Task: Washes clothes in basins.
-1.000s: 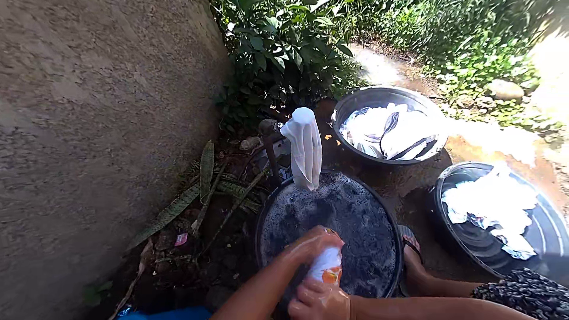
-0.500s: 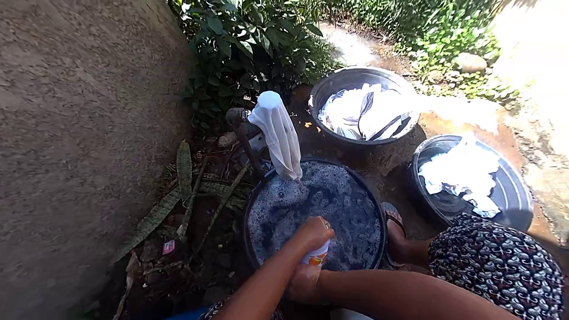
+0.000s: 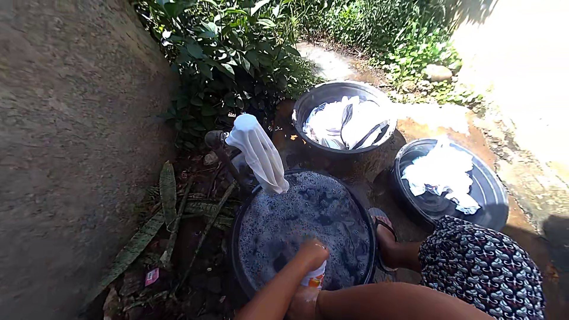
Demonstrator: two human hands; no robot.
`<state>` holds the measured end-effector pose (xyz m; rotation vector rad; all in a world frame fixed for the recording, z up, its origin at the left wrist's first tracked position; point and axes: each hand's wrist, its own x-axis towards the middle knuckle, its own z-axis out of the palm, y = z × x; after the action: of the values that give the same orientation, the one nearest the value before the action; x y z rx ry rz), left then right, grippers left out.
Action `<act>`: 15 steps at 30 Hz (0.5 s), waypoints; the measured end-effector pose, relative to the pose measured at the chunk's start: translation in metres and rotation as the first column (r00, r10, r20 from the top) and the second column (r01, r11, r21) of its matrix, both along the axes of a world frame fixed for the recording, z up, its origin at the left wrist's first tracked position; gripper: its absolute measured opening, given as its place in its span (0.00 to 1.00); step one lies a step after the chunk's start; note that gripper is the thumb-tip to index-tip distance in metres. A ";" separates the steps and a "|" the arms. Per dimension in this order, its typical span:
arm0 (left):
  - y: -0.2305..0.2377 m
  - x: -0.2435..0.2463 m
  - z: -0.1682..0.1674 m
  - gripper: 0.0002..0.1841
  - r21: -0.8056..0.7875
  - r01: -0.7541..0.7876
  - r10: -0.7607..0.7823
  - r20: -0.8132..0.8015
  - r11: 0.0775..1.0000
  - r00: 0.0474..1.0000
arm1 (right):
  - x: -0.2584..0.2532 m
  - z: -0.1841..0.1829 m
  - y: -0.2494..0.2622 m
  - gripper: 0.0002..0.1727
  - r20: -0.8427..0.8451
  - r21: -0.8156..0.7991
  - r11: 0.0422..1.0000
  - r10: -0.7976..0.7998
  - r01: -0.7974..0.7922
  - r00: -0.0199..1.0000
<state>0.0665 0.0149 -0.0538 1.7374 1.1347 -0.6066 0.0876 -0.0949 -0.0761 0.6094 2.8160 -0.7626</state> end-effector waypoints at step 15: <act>0.084 0.000 0.046 0.49 -0.707 -0.435 0.826 0.420 0.558 0.377 | 0.255 0.201 0.318 0.23 -0.367 -0.861 0.014 -0.709 0.508 -0.603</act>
<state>0.0666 0.0991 -0.0075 0.7549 0.8550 0.3250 0.3431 0.2234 0.1250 3.5876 1.7618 -2.2105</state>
